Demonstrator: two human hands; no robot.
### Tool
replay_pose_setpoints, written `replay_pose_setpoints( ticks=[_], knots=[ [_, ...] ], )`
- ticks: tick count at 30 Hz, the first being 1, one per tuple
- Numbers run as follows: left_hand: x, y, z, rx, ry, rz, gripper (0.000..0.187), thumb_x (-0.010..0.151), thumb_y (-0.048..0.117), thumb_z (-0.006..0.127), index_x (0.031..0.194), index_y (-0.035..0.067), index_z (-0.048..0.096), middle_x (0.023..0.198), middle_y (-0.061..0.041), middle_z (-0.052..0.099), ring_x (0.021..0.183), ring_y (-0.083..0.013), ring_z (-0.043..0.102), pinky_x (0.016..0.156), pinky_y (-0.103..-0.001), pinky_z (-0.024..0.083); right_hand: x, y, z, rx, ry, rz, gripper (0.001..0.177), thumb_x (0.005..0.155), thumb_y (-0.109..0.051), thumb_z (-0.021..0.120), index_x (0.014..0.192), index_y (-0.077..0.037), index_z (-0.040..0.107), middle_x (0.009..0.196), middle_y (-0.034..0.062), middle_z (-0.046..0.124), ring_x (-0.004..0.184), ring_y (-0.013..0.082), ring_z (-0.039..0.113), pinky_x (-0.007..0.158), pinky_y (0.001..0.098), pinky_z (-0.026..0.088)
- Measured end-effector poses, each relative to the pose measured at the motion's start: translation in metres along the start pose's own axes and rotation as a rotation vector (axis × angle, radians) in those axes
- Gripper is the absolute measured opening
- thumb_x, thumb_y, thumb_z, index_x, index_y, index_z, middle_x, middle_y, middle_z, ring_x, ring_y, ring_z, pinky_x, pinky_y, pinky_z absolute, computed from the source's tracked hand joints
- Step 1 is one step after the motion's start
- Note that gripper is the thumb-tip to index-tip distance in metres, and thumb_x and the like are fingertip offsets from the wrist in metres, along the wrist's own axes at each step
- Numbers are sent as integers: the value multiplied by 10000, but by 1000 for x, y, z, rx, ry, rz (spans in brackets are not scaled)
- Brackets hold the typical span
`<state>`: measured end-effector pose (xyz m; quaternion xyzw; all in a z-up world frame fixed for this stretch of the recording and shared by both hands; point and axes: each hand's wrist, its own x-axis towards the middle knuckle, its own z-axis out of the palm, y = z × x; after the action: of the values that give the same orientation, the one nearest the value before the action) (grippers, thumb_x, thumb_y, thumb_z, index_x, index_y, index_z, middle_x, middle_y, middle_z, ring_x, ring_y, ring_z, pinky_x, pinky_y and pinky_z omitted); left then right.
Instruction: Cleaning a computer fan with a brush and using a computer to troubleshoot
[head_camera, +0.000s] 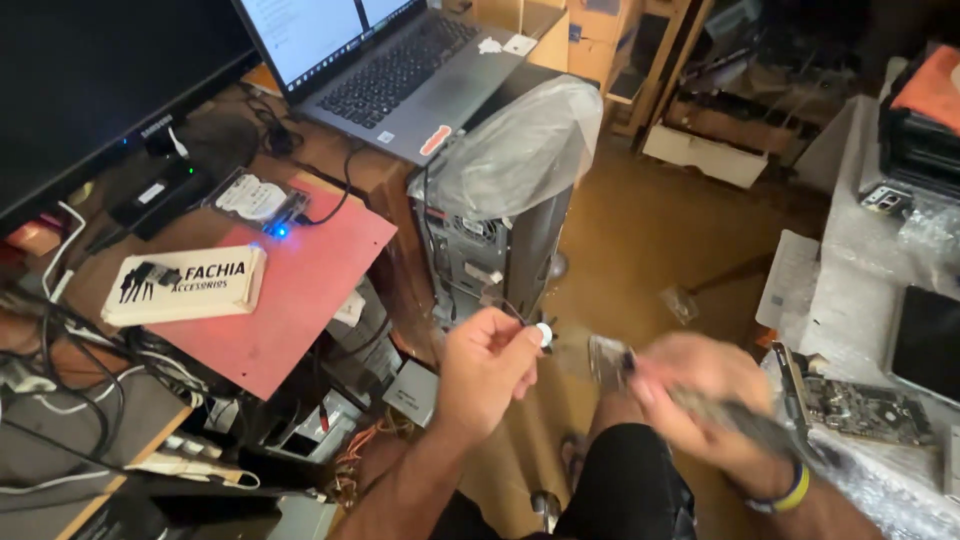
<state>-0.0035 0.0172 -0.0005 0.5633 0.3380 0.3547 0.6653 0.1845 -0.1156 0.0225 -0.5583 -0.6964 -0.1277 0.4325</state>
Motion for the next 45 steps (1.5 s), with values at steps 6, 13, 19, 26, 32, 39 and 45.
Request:
replay_pose_setpoints(
  ticks=[6, 13, 19, 26, 32, 39, 45],
  knots=[
    [9, -13, -5, -109, 36, 31, 204, 905, 83, 709, 762, 40, 571, 483, -118, 571, 370, -134, 437, 397, -265, 320, 9, -2, 6, 155, -90, -68, 107, 887, -178, 717, 871, -76, 688, 792, 35, 721, 649, 194, 711, 610, 285, 563],
    [13, -15, 0, -303, 10, -24, 123, 901, -15, 659, 933, -14, 540, 633, -161, 609, 368, -132, 405, 302, -271, 224, 7, -1, 0, 124, -221, -78, 170, 914, -232, 684, 801, -105, 683, 769, 25, 722, 667, 194, 724, 601, 301, 559],
    [-2, -10, -10, -151, -174, 52, 114, 990, 38, 576, 1089, -15, 557, 594, -82, 532, 400, -133, 438, 402, -258, 340, -36, 39, -9, 578, 137, 128, 250, 867, -107, 738, 1096, -51, 654, 964, 135, 753, 720, 124, 771, 615, 170, 628],
    [-10, -15, -6, -252, -277, 118, 204, 960, -8, 598, 1159, -34, 563, 735, -89, 565, 402, -114, 466, 401, -234, 368, -39, 33, -17, 430, 197, 156, 303, 828, -151, 755, 1077, -17, 647, 1028, 168, 731, 793, 176, 757, 709, 223, 605],
    [-24, 5, -6, -110, -381, 149, 357, 940, 15, 630, 1292, -29, 593, 674, -50, 586, 435, -91, 508, 417, -211, 411, -13, 18, -10, 451, 121, -31, 293, 819, -87, 763, 1061, 6, 628, 905, 118, 732, 757, 217, 772, 702, 281, 639],
    [-20, 5, -11, -41, -391, 103, 289, 923, 7, 633, 1211, -17, 631, 663, -46, 619, 434, -84, 538, 458, -177, 411, -10, 21, -12, 406, 188, 50, 239, 867, -108, 733, 1060, -25, 617, 958, 188, 723, 743, 207, 757, 674, 261, 622],
    [-12, 2, -10, -10, -373, 43, 261, 895, 0, 635, 1153, -29, 661, 523, -61, 588, 394, -104, 544, 433, -195, 426, 1, 25, -11, -177, 28, 77, 280, 905, -261, 778, 1044, -65, 636, 983, 87, 734, 775, 235, 723, 654, 335, 532]
  ],
)
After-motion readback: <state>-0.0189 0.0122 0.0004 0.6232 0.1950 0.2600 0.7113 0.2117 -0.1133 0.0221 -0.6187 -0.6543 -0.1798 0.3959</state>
